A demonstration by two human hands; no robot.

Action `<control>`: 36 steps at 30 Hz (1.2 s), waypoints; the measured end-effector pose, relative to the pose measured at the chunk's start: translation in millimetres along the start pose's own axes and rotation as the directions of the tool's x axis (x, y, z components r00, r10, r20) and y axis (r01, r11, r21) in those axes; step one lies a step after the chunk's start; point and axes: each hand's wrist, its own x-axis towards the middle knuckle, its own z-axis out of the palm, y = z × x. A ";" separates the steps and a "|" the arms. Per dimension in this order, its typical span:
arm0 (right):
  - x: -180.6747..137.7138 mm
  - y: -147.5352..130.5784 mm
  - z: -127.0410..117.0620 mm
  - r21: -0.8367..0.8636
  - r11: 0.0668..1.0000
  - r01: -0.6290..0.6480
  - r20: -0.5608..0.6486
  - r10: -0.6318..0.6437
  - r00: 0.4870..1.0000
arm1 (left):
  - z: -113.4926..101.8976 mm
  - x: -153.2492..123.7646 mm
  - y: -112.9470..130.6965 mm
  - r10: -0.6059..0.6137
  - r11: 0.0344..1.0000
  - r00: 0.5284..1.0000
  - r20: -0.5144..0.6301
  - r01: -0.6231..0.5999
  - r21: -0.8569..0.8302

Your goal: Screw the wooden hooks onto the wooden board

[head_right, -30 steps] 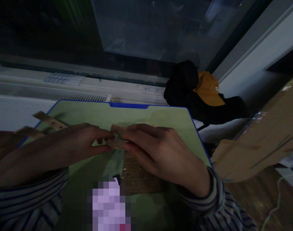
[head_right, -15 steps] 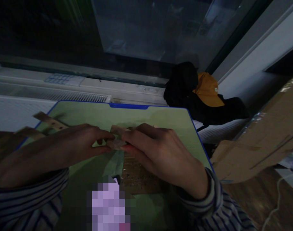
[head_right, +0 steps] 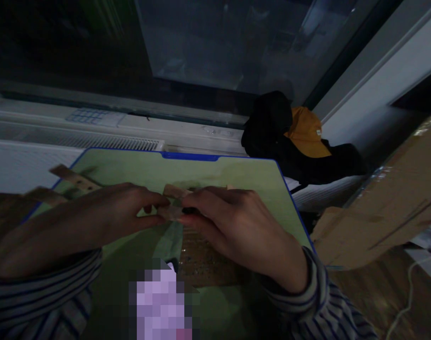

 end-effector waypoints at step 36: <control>-0.3 6.3 5.9 0.017 0.996 0.091 0.016 -0.091 0.996 | -8.0 -7.9 3.3 0.027 1.000 0.999 0.040 -0.027 0.008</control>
